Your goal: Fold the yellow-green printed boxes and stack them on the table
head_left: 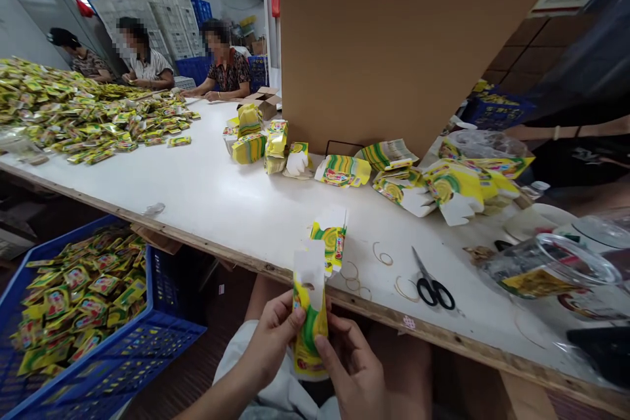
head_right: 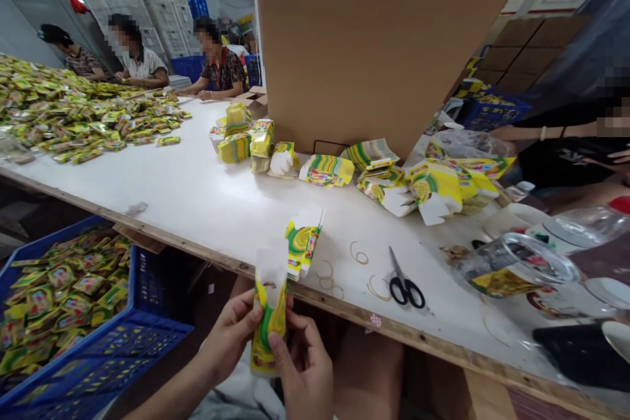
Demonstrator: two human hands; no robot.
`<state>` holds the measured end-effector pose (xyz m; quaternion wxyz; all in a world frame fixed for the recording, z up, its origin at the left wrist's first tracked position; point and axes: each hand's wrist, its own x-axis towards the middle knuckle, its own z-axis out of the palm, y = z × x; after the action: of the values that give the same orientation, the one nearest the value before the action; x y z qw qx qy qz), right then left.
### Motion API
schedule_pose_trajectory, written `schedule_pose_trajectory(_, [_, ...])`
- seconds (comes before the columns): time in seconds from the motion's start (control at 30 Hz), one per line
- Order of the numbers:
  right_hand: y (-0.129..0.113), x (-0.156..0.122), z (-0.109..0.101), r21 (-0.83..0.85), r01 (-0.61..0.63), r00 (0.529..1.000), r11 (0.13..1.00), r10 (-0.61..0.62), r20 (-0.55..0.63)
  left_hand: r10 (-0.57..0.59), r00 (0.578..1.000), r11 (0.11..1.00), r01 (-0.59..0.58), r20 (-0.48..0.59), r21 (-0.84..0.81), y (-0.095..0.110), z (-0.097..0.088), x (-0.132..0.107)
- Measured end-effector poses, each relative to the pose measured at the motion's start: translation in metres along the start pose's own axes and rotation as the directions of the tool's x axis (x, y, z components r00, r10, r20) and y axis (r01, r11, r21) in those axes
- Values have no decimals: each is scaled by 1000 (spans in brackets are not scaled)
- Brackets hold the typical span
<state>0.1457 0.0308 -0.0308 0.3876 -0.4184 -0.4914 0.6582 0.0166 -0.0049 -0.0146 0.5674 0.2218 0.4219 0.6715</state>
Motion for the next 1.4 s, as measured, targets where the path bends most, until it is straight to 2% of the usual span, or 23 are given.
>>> schedule_pose_trajectory(0.13, [10, -4, 3, -86, -19, 1000, 996, 17, -17, 64, 997, 982, -55, -44, 182, -7, -3, 1])
schedule_pose_trajectory(0.23, [12, -2, 1, -145, 26, 999, 989, -30, -28, 149, 988, 946, -131, -38, 297, -5, -6, -3])
schedule_pose_trajectory(0.3, [9, 1, -2, -152, 65, 998, 986, -65, 3, 158, 988, 937, -148, -4, 315, 0, -10, -7])
schedule_pose_trajectory(0.4, [2, 6, -9, -126, 121, 990, 985, -110, 89, 95, 990, 937, -125, 108, 327, 9, -17, -12])
schedule_pose_trajectory(0.5, [-9, 12, -16, -96, 125, 975, 987, -104, 195, 11, 980, 949, -74, 201, 308, 17, -20, -15])
schedule_pose_trajectory(0.63, [-24, 19, -19, -145, 145, 946, 979, -94, 311, -60, 965, 980, 9, 256, 199, 21, -21, -16])
schedule_pose_trajectory(0.8, [-21, 21, -16, -227, 239, 943, 944, -171, 285, -70, 959, 981, 17, 276, 191, 18, -27, -13])
schedule_pose_trajectory(0.9, [-12, 22, -15, -155, 210, 972, 965, -189, 139, -86, 952, 978, 25, 294, 205, 17, -32, -12])
schedule_pose_trajectory(0.97, [-9, 24, -18, -137, 202, 979, 970, -198, 47, -78, 962, 977, 21, 262, 214, 15, -34, -10])
schedule_pose_trajectory(1.0, [-9, 25, -19, -149, 202, 979, 968, -198, 41, -62, 970, 976, 11, 233, 217, 15, -34, -10])
schedule_pose_trajectory(1.13, [-16, 27, -20, -247, 139, 978, 959, -94, 185, 6, 990, 960, -46, 144, 276, 12, -33, -9])
schedule_pose_trajectory(1.2, [-18, 27, -16, -309, 117, 972, 944, -44, 231, 10, 986, 946, -63, 165, 318, 12, -33, -10])
schedule_pose_trajectory(1.3, [-19, 26, -9, -368, 124, 968, 922, -31, 249, -14, 975, 933, -67, 222, 353, 15, -33, -13])
schedule_pose_trajectory(1.4, [-19, 24, -4, -398, 132, 965, 908, -26, 261, -16, 974, 933, -67, 227, 352, 18, -33, -14])
